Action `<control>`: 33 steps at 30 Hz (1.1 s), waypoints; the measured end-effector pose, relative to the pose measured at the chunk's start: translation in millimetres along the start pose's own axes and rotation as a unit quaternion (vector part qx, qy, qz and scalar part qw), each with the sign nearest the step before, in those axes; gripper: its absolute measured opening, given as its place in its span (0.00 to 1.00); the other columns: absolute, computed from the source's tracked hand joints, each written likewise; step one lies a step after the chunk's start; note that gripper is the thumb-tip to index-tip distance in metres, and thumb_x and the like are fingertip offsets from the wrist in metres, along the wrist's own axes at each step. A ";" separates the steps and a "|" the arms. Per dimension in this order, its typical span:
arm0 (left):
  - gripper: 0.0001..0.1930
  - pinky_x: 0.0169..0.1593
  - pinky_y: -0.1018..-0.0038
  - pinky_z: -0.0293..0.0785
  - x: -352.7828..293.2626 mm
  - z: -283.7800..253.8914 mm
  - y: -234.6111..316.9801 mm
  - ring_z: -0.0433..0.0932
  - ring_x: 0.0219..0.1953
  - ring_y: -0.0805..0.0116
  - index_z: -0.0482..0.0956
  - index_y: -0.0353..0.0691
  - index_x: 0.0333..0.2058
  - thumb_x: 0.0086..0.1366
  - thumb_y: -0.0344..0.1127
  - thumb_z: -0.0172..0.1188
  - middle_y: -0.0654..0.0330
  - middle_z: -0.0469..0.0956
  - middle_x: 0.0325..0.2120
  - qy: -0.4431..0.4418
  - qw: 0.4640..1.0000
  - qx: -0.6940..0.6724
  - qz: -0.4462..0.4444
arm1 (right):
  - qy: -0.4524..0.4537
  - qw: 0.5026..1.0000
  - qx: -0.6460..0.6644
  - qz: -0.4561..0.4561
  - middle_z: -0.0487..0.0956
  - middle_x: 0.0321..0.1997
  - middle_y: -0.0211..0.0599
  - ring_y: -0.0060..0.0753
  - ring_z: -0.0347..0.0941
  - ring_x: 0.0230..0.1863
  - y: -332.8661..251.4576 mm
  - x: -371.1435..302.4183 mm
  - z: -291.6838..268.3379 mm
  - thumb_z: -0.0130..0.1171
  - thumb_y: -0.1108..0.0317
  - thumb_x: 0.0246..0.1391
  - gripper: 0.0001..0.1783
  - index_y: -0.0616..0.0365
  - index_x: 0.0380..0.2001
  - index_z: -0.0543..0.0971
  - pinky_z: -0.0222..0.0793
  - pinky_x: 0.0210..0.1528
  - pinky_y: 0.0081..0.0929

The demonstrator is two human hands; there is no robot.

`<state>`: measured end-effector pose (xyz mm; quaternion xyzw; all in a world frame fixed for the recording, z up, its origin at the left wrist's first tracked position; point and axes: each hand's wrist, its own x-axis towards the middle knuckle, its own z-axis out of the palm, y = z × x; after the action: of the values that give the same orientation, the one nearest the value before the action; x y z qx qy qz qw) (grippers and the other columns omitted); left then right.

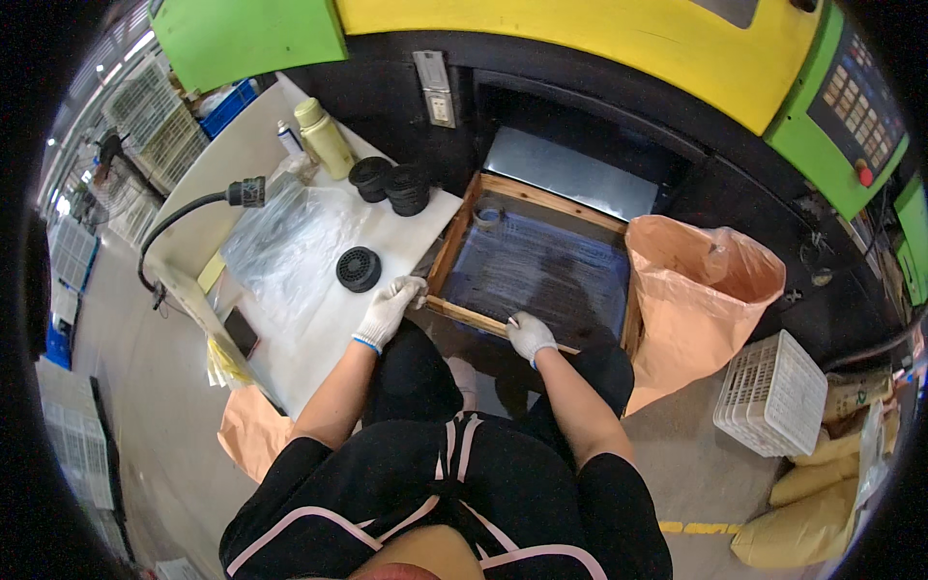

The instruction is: The recorder is inspecting and cleaning flash from plastic molded parts using a small tool at an industrial workstation.

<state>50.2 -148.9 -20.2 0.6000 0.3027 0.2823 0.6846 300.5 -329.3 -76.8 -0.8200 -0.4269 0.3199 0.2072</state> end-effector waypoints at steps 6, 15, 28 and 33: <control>0.14 0.41 0.78 0.72 -2.9 -11.4 -7.7 0.76 0.34 0.75 0.78 0.31 0.46 0.74 0.38 0.52 0.59 0.81 0.36 0.030 0.999 0.031 0.003 | -0.008 1.000 0.005 -0.006 0.78 0.51 0.59 0.58 0.74 0.54 -7.9 -0.8 0.3 0.52 0.56 0.58 0.22 0.59 0.48 0.79 0.68 0.57 0.45; 0.15 0.41 0.79 0.72 -2.9 -4.0 -0.8 0.76 0.33 0.77 0.78 0.33 0.47 0.74 0.40 0.53 0.64 0.79 0.31 0.016 0.999 0.029 0.003 | -0.011 1.000 0.011 -0.013 0.79 0.51 0.57 0.58 0.75 0.54 -3.9 -1.4 0.6 0.53 0.57 0.57 0.22 0.60 0.48 0.79 0.69 0.57 0.44; 0.14 0.41 0.79 0.73 -2.5 -4.6 -2.7 0.76 0.33 0.78 0.79 0.33 0.47 0.73 0.38 0.54 0.65 0.79 0.31 0.027 0.999 0.043 -0.007 | -0.004 1.000 0.014 -0.026 0.80 0.48 0.57 0.58 0.75 0.52 -1.7 0.3 2.9 0.52 0.57 0.57 0.21 0.59 0.46 0.79 0.69 0.56 0.45; 0.14 0.41 0.79 0.73 -4.3 -0.8 -1.4 0.76 0.33 0.78 0.79 0.34 0.47 0.73 0.38 0.54 0.65 0.80 0.31 0.033 0.998 0.056 -0.012 | 0.013 0.999 0.020 -0.029 0.80 0.46 0.58 0.59 0.76 0.51 3.7 1.2 7.2 0.52 0.56 0.57 0.20 0.59 0.45 0.79 0.69 0.55 0.45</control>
<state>46.7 -151.7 -21.3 0.6237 0.3477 0.2761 0.6434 298.1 -329.9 -84.6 -0.8068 -0.4415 0.3115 0.2388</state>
